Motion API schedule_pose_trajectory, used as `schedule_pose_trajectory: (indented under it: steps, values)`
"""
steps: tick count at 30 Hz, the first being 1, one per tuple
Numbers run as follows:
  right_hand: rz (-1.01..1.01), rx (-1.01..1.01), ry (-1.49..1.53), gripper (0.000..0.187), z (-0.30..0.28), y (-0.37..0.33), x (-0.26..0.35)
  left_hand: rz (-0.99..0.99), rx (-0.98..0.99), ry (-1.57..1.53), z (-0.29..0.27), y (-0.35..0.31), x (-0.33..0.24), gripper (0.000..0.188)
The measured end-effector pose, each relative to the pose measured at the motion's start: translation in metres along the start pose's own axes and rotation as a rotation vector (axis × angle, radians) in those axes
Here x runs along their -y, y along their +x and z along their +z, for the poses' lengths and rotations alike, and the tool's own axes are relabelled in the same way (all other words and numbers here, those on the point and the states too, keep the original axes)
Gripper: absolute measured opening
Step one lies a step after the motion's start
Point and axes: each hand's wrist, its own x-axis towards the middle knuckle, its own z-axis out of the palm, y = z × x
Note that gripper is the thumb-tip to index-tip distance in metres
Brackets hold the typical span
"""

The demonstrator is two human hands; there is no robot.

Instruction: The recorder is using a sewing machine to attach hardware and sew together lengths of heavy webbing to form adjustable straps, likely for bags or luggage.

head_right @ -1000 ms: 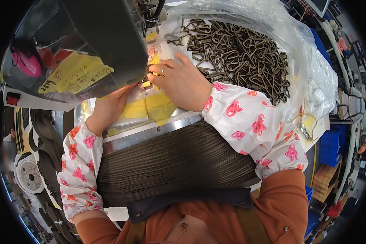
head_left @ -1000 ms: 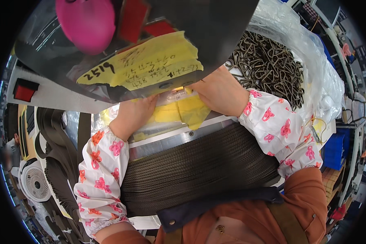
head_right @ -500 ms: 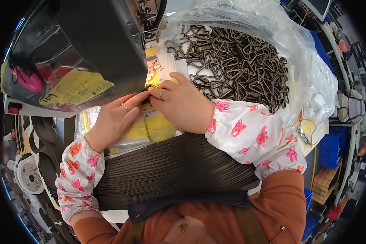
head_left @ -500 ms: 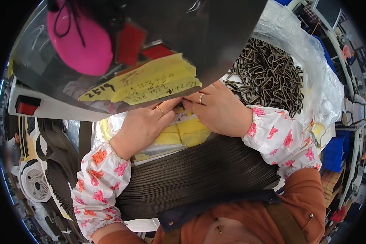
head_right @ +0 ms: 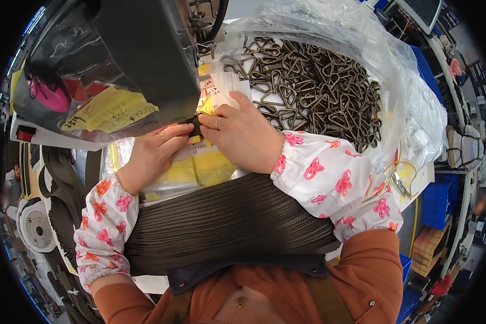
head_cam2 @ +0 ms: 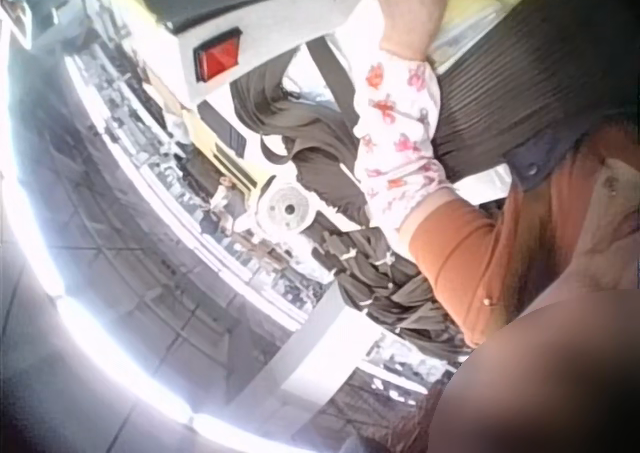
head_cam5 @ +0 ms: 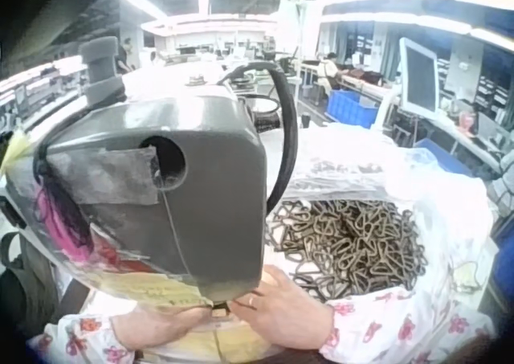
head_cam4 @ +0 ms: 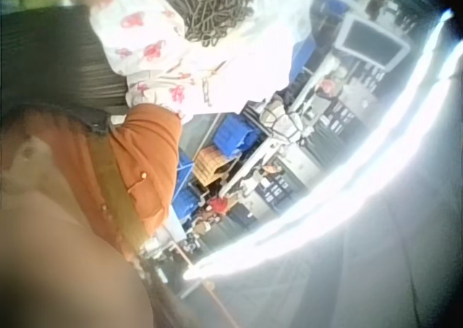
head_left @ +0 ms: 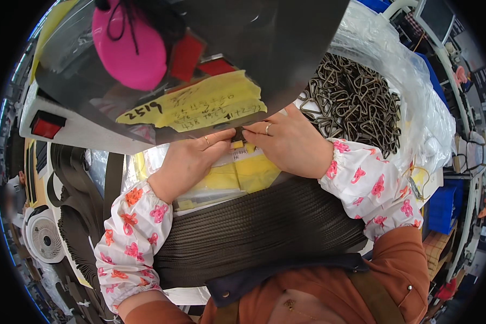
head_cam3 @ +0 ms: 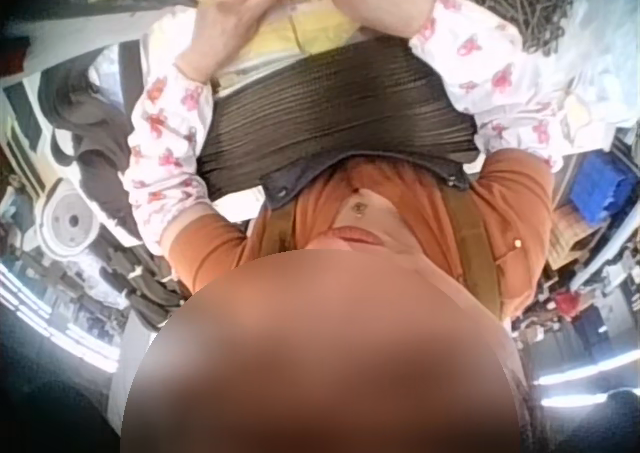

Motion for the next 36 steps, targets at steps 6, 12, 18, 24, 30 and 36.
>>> schedule_pose_trajectory:
  steps: [6,12,18,24,30,36]
  values:
    - [0.035,0.02,0.03,0.027,0.003,0.006,-0.01,-0.112,-0.032,0.008,0.001,-0.004,0.009,0.029]
    - [0.083,0.066,0.023,0.031,0.007,0.014,-0.021,-0.272,0.144,0.083,-0.007,0.009,0.011,0.039]
    - [0.037,0.028,0.034,0.025,0.007,0.024,-0.015,-0.258,0.081,0.051,-0.004,-0.005,0.021,0.031]
    - [0.107,-0.032,0.182,0.018,0.003,0.016,-0.013,-0.119,-0.25,0.146,-0.04,-0.029,0.033,0.015]
    - [0.078,-0.093,0.144,0.02,0.01,0.025,-0.02,-0.523,-0.263,0.266,-0.094,-0.089,0.057,0.021]
    - [-0.271,0.132,-0.127,0.018,0.002,0.023,-0.023,-0.708,-0.115,0.123,-0.091,-0.102,0.048,0.026]
